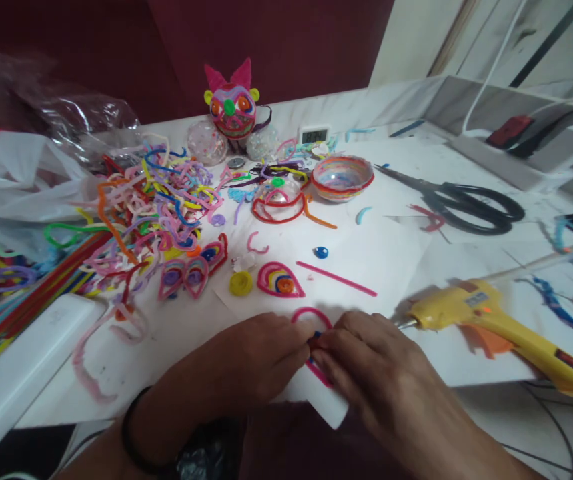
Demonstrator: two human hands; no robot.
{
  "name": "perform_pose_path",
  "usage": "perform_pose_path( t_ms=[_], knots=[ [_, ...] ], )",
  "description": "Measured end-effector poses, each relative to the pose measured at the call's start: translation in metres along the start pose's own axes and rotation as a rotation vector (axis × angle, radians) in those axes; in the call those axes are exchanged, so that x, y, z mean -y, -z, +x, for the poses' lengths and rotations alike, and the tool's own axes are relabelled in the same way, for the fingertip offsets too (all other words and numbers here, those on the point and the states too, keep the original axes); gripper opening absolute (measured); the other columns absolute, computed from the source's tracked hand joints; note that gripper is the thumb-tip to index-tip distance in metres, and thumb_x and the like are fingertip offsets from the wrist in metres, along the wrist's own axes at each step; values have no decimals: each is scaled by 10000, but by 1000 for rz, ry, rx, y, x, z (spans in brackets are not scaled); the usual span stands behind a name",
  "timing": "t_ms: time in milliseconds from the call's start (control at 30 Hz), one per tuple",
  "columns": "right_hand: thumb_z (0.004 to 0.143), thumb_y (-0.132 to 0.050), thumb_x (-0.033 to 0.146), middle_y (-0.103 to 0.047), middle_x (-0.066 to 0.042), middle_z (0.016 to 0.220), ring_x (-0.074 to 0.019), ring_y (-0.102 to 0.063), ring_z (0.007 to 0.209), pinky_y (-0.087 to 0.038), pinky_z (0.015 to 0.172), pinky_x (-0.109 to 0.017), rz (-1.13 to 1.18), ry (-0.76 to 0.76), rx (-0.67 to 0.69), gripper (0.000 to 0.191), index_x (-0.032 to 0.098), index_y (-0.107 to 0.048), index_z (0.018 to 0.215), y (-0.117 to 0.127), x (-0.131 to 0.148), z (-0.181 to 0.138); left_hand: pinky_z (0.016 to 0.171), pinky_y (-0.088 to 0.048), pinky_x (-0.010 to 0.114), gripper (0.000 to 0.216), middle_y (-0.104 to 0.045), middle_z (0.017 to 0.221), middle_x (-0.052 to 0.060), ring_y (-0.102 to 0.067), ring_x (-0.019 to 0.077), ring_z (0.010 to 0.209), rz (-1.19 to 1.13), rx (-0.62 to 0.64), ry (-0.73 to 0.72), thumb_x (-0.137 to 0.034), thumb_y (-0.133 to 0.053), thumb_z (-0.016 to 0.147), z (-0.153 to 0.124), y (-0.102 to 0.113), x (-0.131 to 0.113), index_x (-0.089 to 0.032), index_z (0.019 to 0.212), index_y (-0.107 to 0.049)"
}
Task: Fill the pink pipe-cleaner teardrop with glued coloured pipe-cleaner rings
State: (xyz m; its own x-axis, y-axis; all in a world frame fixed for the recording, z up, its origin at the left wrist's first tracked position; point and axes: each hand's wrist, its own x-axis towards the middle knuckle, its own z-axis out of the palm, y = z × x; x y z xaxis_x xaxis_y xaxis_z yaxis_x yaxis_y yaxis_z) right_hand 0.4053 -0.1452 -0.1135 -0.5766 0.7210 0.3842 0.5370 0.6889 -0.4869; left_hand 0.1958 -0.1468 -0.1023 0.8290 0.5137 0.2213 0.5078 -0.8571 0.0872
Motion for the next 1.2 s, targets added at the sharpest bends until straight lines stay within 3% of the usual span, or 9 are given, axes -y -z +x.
perform_pose_path(
  t_ms=[233, 633, 833, 1000, 1200],
  knots=[
    [949, -518, 218, -575, -40, 804, -188, -535, 731, -438, 631, -312, 58, -67, 47, 153, 190, -602, 824, 0, -1, 5, 837, -536, 336, 362, -677, 1000, 102, -613, 199, 907, -34, -17, 32, -152, -266, 1039, 1, 0, -1, -91, 1037, -622],
    [931, -448, 104, -587, -51, 812, -188, -522, 764, -406, 677, -318, 114, -94, 136, 233, 186, -637, 822, 3, -1, 2, 839, -522, 323, 381, -679, 1003, 118, -618, 202, 912, -41, -59, 38, -179, -260, 1045, 1, -3, 1, -78, 1034, -627],
    [914, -457, 83, -573, -39, 789, -185, -511, 759, -394, 689, -324, 134, -104, 123, 233, 188, -639, 814, 3, -1, 1, 823, -533, 310, 342, -681, 970, 110, -631, 193, 901, -55, -81, 57, -157, -291, 1038, 1, 0, -1, -79, 1017, -623],
    [899, -475, 73, -584, -31, 790, -175, -527, 755, -408, 679, -304, 143, -85, 118, 208, 188, -579, 761, 5, -3, 1, 894, -529, 304, 280, -680, 1082, 120, -633, 198, 1016, -98, -63, 98, -154, -344, 1028, 1, 1, -1, -82, 1070, -612],
    [907, -465, 74, -601, -43, 819, -183, -543, 738, -430, 629, -290, 75, -71, 51, 176, 193, -587, 860, 5, -4, -2, 835, -564, 316, 263, -688, 1006, 112, -644, 191, 953, -114, -37, 92, -136, -359, 1021, 1, 2, -1, -94, 1072, -613]
  ],
)
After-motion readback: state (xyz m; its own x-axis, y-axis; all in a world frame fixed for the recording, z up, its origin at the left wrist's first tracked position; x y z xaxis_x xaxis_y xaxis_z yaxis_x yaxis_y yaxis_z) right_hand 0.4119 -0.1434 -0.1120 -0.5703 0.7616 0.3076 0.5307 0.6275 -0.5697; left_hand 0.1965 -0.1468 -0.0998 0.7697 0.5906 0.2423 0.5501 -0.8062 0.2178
